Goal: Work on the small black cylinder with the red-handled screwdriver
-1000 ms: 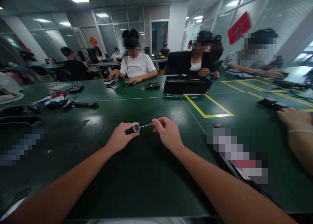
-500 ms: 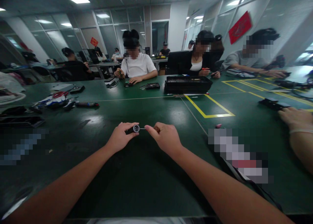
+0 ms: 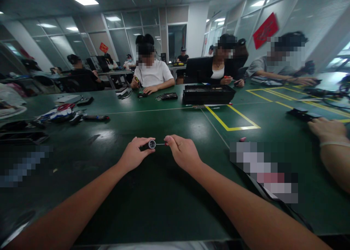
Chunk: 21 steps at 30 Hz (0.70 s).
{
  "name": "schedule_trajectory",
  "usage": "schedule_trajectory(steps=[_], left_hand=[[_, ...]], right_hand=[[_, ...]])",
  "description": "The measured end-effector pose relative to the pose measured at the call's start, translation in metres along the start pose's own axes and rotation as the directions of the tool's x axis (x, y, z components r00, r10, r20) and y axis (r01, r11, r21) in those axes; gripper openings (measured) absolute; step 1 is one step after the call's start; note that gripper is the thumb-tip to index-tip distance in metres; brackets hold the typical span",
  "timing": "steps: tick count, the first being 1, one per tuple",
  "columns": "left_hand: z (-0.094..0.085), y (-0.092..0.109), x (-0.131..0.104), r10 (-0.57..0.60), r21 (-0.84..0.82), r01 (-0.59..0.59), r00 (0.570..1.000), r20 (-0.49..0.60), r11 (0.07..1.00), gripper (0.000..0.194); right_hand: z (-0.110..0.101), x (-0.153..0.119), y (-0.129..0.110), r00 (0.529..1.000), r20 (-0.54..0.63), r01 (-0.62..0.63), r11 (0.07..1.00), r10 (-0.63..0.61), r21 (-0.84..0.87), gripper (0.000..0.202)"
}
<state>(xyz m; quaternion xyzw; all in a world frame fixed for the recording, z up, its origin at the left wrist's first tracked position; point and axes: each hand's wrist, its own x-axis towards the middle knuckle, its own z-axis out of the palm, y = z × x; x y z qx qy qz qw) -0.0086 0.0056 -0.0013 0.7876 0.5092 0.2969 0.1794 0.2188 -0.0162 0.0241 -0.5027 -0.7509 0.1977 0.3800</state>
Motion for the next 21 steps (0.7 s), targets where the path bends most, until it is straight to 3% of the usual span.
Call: schedule_trajectory(steps=[4, 10, 15, 17, 21], left_hand=[[0.002, 0.0, -0.001, 0.007, 0.001, -0.007, 1.0, 0.017, 1.0, 0.038], [-0.001, 0.002, 0.001, -0.02, -0.006, 0.02, 1.0, 0.009, 1.0, 0.037], [0.001, 0.003, 0.0, 0.002, 0.011, -0.002, 1.0, 0.021, 1.0, 0.038], [0.0, 0.004, 0.0, 0.057, 0.053, -0.057, 0.998, 0.004, 0.997, 0.037], [-0.002, 0.004, 0.0, 0.106, 0.107, -0.102, 0.994, -0.035, 0.989, 0.038]], right_hand=[[0.002, -0.001, 0.0, 0.999, -0.033, -0.014, 0.999, 0.015, 0.031, 0.032], [0.006, -0.006, 0.003, 0.997, -0.043, 0.073, 0.979, -0.066, 0.189, 0.022], [0.01, -0.005, 0.003, 0.996, -0.08, -0.014, 0.947, 0.042, 0.321, 0.019], [0.013, -0.001, 0.007, 0.987, -0.103, -0.064, 0.878, 0.128, 0.475, 0.019], [0.017, 0.011, 0.02, 0.916, -0.049, -0.199, 0.558, 0.397, 0.806, 0.029]])
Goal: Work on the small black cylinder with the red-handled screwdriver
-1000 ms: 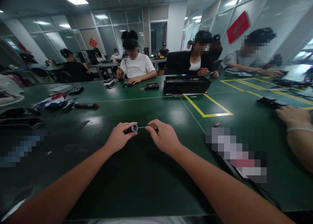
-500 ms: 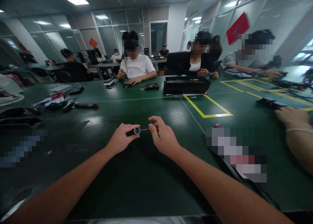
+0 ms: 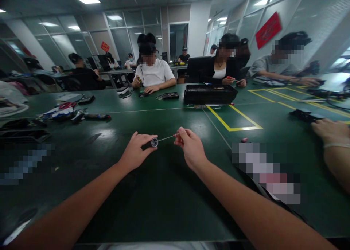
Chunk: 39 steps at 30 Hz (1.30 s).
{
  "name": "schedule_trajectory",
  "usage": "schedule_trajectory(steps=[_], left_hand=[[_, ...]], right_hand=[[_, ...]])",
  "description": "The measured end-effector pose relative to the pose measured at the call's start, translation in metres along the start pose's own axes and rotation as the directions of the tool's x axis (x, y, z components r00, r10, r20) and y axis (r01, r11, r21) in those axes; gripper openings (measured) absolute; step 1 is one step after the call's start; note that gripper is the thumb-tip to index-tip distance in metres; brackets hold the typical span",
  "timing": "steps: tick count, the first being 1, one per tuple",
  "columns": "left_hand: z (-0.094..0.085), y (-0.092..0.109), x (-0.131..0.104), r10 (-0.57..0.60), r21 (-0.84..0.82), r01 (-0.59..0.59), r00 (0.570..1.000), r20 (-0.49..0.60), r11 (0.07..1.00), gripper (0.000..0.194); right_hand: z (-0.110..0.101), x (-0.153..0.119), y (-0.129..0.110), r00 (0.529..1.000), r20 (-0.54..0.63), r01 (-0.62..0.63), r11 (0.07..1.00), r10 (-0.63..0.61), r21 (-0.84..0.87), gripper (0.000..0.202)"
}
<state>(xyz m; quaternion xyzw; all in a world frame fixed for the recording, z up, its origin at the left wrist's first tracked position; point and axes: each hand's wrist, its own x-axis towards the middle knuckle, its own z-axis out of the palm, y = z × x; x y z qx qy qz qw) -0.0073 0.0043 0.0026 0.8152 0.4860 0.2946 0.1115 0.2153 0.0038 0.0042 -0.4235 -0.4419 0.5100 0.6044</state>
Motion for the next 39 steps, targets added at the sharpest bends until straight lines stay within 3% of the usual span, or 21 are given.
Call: schedule_trajectory(steps=[4, 12, 18, 39], left_hand=[[0.002, -0.006, 0.0, -0.094, -0.043, 0.096, 0.994, 0.053, 0.994, 0.04], [0.002, -0.002, 0.0, -0.099, -0.066, 0.103, 0.993, 0.068, 0.992, 0.039], [0.003, -0.001, 0.0, -0.086, -0.057, 0.09, 0.994, 0.066, 0.994, 0.038], [0.002, -0.001, 0.0, -0.088, -0.076, 0.095, 0.993, 0.08, 0.993, 0.039]], right_hand=[[-0.004, 0.008, 0.005, 0.993, -0.095, -0.062, 0.997, 0.066, 0.044, 0.028], [-0.003, -0.001, 0.007, 0.995, 0.016, 0.103, 0.974, -0.102, -0.203, 0.026], [-0.001, -0.001, 0.005, 0.988, 0.013, 0.153, 0.954, -0.155, -0.259, 0.024], [-0.001, -0.003, 0.002, 0.994, 0.044, 0.109, 0.959, -0.101, -0.261, 0.026]])
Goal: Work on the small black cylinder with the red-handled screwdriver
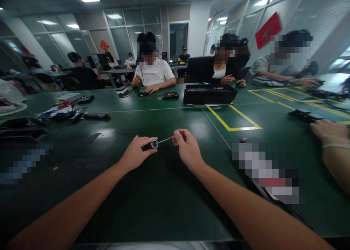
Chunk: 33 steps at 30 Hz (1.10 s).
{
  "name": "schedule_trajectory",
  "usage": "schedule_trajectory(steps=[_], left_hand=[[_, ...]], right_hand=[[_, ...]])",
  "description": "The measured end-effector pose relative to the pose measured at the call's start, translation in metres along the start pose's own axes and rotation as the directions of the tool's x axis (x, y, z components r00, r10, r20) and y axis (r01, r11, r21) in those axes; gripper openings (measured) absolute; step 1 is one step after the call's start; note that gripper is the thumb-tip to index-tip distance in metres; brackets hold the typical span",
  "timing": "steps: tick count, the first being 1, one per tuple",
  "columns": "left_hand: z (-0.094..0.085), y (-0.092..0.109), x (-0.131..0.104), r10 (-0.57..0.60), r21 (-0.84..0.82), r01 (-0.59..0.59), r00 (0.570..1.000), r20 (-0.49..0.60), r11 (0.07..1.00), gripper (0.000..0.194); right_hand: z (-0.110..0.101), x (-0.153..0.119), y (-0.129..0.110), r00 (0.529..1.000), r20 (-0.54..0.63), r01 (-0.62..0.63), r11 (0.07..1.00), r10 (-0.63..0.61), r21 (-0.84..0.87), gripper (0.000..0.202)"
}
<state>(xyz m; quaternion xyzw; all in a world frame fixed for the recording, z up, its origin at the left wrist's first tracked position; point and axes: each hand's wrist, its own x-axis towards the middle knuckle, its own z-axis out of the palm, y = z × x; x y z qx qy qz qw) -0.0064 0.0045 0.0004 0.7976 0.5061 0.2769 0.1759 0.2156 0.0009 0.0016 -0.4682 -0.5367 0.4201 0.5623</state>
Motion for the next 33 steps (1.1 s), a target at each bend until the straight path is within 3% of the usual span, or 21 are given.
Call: schedule_trajectory(steps=[5, 12, 18, 21, 26, 33], left_hand=[[0.0, 0.001, 0.0, -0.001, 0.007, 0.001, 1.0, 0.003, 1.0, 0.04], [0.002, -0.002, 0.0, -0.005, -0.009, 0.005, 1.0, -0.006, 1.0, 0.041], [0.001, -0.001, 0.0, -0.006, -0.004, 0.006, 1.0, 0.009, 1.0, 0.038], [0.001, 0.0, 0.0, -0.01, -0.012, 0.01, 1.0, 0.01, 1.0, 0.039], [0.001, 0.0, 0.0, -0.018, -0.019, 0.018, 1.0, -0.012, 1.0, 0.038], [0.003, -0.002, 0.0, 0.002, -0.009, -0.002, 1.0, 0.0, 1.0, 0.039]], right_hand=[[0.002, -0.002, -0.004, 0.997, -0.021, 0.065, 0.994, -0.068, -0.089, 0.024], [0.002, -0.011, -0.011, 0.987, 0.065, 0.153, 0.973, -0.144, -0.17, 0.019], [0.001, -0.016, -0.017, 0.98, 0.063, 0.2, 0.932, -0.19, -0.302, 0.035], [0.001, -0.018, -0.016, 0.971, 0.079, 0.237, 0.895, -0.224, -0.377, 0.027], [0.0, -0.019, -0.015, 0.962, 0.127, 0.271, 0.912, -0.243, -0.309, 0.022], [0.0, -0.021, -0.016, 0.971, 0.108, 0.238, 0.908, -0.214, -0.345, 0.028]])
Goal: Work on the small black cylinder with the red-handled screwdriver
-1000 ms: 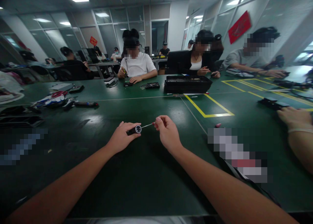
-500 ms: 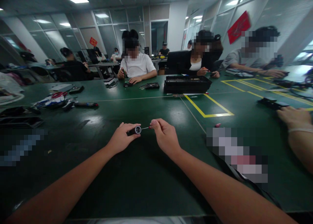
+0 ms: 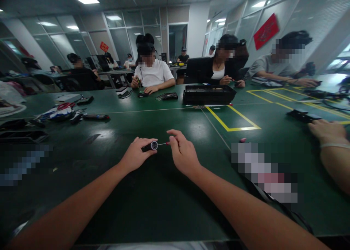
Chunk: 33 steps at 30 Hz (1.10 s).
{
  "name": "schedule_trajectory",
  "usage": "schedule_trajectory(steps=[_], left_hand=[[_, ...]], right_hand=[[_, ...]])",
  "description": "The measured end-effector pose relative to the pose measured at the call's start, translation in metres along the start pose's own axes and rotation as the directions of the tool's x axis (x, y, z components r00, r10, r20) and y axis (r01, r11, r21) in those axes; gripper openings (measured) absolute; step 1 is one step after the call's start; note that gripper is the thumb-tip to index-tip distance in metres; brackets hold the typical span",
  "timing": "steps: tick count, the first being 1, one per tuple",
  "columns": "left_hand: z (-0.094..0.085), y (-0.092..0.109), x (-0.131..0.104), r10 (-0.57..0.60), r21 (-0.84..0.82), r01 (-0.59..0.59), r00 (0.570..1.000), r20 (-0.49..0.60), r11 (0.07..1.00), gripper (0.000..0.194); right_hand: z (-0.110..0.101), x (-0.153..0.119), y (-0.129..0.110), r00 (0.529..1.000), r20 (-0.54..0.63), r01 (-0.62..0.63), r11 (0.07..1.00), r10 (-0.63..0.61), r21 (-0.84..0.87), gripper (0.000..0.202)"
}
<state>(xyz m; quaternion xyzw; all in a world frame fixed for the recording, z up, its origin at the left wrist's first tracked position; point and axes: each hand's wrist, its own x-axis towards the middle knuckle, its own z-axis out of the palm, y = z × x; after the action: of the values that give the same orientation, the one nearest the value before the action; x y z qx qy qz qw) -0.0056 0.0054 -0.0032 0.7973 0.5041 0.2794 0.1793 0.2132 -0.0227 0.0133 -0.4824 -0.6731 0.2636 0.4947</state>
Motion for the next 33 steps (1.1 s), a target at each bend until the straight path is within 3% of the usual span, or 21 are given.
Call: schedule_trajectory(steps=[4, 6, 8, 11, 14, 20, 26, 30, 33], left_hand=[[-0.002, 0.002, 0.0, -0.02, 0.011, 0.02, 1.0, -0.02, 1.0, 0.038], [-0.004, 0.003, 0.0, 0.009, 0.03, -0.008, 0.999, -0.039, 1.0, 0.038], [-0.005, 0.003, 0.0, 0.041, 0.056, -0.037, 0.997, -0.069, 0.998, 0.04], [-0.007, 0.0, 0.001, 0.005, 0.067, 0.0, 0.997, -0.074, 0.998, 0.041], [-0.007, -0.002, 0.001, -0.038, 0.05, 0.04, 0.998, -0.04, 0.998, 0.04], [-0.004, 0.0, 0.0, -0.012, 0.031, 0.014, 0.999, -0.036, 0.999, 0.041], [-0.002, -0.002, 0.0, -0.014, 0.015, 0.015, 1.0, -0.024, 1.0, 0.041], [-0.002, -0.001, 0.001, -0.007, 0.016, 0.008, 0.999, -0.033, 1.0, 0.042], [-0.001, 0.0, 0.001, 0.001, 0.025, 0.0, 0.999, -0.046, 1.0, 0.041]], right_hand=[[0.004, 0.004, 0.006, 0.998, -0.055, -0.031, 0.983, 0.042, 0.179, 0.021], [0.006, 0.009, 0.01, 0.988, -0.056, -0.117, 0.942, 0.142, 0.313, 0.021], [0.007, 0.016, 0.017, 0.954, -0.017, -0.253, 0.833, 0.3, 0.492, 0.027], [0.007, 0.022, 0.028, 0.906, -0.032, -0.331, 0.752, 0.422, 0.57, 0.027], [0.009, 0.023, 0.033, 0.91, -0.062, -0.308, 0.771, 0.409, 0.557, 0.025], [0.011, 0.018, 0.027, 0.954, -0.066, -0.227, 0.849, 0.292, 0.476, 0.025], [0.008, 0.017, 0.024, 0.966, -0.062, -0.205, 0.886, 0.252, 0.416, 0.024], [0.006, 0.016, 0.019, 0.97, -0.09, -0.19, 0.933, 0.227, 0.306, 0.024], [0.006, 0.015, 0.013, 0.983, -0.046, -0.164, 0.957, 0.18, 0.24, 0.025]])
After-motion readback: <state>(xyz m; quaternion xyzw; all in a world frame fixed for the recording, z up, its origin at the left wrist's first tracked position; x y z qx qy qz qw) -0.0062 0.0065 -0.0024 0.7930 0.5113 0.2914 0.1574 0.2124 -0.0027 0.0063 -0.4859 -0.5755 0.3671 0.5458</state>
